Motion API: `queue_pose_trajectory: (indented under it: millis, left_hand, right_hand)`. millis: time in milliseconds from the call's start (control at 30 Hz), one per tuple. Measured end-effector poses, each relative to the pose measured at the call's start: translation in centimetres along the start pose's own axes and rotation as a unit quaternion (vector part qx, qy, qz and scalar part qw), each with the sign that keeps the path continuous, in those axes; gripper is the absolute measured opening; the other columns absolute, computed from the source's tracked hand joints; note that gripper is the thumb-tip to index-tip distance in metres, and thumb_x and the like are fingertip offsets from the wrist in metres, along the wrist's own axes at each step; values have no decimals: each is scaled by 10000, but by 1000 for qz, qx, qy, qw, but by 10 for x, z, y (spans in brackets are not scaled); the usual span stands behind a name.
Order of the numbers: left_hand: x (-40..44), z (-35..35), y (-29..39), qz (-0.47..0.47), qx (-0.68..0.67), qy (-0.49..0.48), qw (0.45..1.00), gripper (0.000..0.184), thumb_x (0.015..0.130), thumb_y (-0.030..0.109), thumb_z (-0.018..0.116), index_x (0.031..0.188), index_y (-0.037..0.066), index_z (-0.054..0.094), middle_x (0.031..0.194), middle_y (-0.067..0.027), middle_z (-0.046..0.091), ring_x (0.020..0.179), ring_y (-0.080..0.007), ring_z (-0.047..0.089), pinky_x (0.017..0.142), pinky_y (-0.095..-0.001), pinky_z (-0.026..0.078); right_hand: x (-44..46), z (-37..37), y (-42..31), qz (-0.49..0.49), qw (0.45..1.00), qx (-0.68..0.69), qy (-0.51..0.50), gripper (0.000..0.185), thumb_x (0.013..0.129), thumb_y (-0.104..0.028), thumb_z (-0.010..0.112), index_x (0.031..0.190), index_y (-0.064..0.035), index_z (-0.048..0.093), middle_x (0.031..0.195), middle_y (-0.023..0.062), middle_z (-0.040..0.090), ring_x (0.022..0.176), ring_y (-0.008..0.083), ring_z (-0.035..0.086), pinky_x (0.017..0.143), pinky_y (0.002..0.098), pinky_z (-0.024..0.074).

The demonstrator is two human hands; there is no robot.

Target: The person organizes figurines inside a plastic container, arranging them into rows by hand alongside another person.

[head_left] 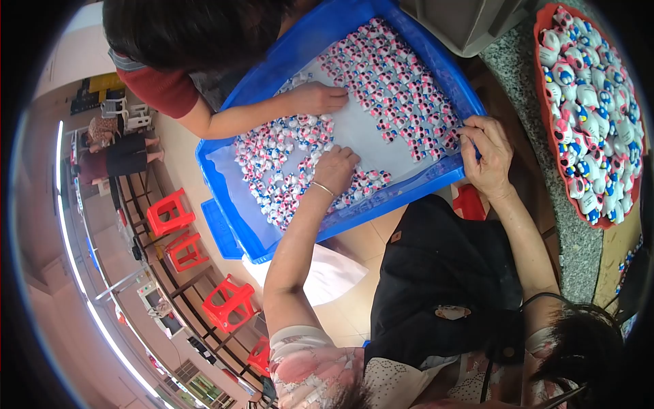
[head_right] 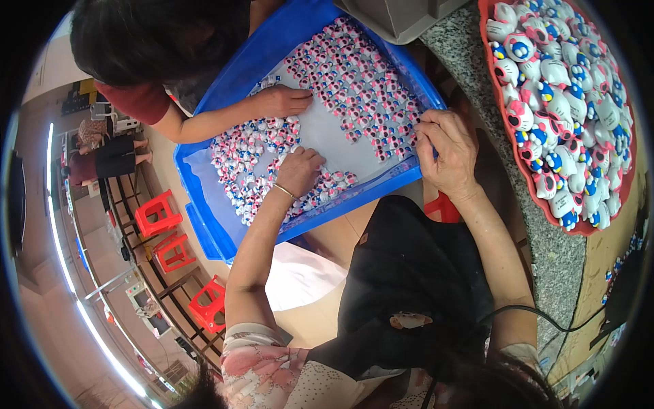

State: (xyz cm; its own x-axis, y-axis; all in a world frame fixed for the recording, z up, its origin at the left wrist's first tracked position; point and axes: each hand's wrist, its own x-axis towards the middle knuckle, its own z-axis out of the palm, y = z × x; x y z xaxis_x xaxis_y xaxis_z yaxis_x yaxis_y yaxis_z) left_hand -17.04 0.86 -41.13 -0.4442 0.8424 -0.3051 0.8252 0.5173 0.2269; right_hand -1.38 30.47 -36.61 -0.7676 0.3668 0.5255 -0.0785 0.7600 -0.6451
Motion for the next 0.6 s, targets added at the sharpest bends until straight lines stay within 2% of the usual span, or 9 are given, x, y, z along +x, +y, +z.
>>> queue_pose_trajectory:
  millis: [67,133,167,200,267,300,467,533,600]
  left_hand:
    - [4,0,1,25,40,12,999,222,681,39,628,897,89,631,874,-91,580,890,-279,565,774,-397,469]
    - [3,-11,9,3,-38,70,997,210,710,28,616,916,67,628,900,-100,580,863,-296,581,741,-413,482]
    - [4,-18,19,-50,-151,72,985,213,754,10,601,961,55,622,965,-113,571,863,-326,598,725,-400,506]
    - [8,-20,24,-47,-152,71,985,213,754,10,601,961,55,622,965,-113,571,863,-326,598,725,-400,506]
    - [14,-17,34,7,-320,92,943,241,741,-14,584,971,51,615,998,-131,551,869,-336,606,750,-388,516]
    - [16,-13,40,9,-350,81,933,222,754,-21,599,960,59,610,1029,-133,551,892,-329,606,760,-363,515]
    - [40,5,48,131,-238,117,955,238,720,-47,632,927,64,594,1053,-92,575,985,-295,591,829,-398,487]
    - [52,8,46,217,-85,163,959,237,689,-14,658,900,81,606,1051,-62,597,1054,-266,562,891,-385,438]
    - [58,15,43,210,-70,166,961,233,680,-2,662,889,88,612,1058,-50,604,1075,-259,548,905,-377,420]
  right_hand:
    - [-1,0,0,2,1000,-2,1,140,703,25,623,837,-4,654,924,102,627,828,276,617,735,349,505]
    - [-1,-1,0,2,1000,-3,-1,143,705,26,612,839,-1,654,924,104,626,830,277,617,729,347,506]
    - [-1,-1,1,3,1000,-7,0,143,705,26,612,839,-1,654,924,104,626,830,277,617,729,347,506]
    - [-1,-1,1,3,1000,-4,-1,142,706,26,612,839,0,654,923,105,625,832,277,617,730,347,506]
    - [-2,0,1,3,1000,1,-5,142,707,25,612,840,1,654,923,105,624,833,277,617,730,347,507]
    - [-2,0,0,6,1000,-2,-5,142,707,24,613,841,1,654,923,104,624,834,276,617,731,347,506]
    - [0,-2,-1,3,1000,-7,-12,140,712,14,621,847,2,654,926,101,625,835,271,616,731,344,504]
    - [-1,-3,-1,16,1000,2,-22,103,744,23,633,843,5,652,933,128,625,864,286,614,764,349,493]
    - [-1,-4,-1,14,1000,-1,-25,103,744,25,633,843,5,651,933,128,624,865,285,614,765,348,493]
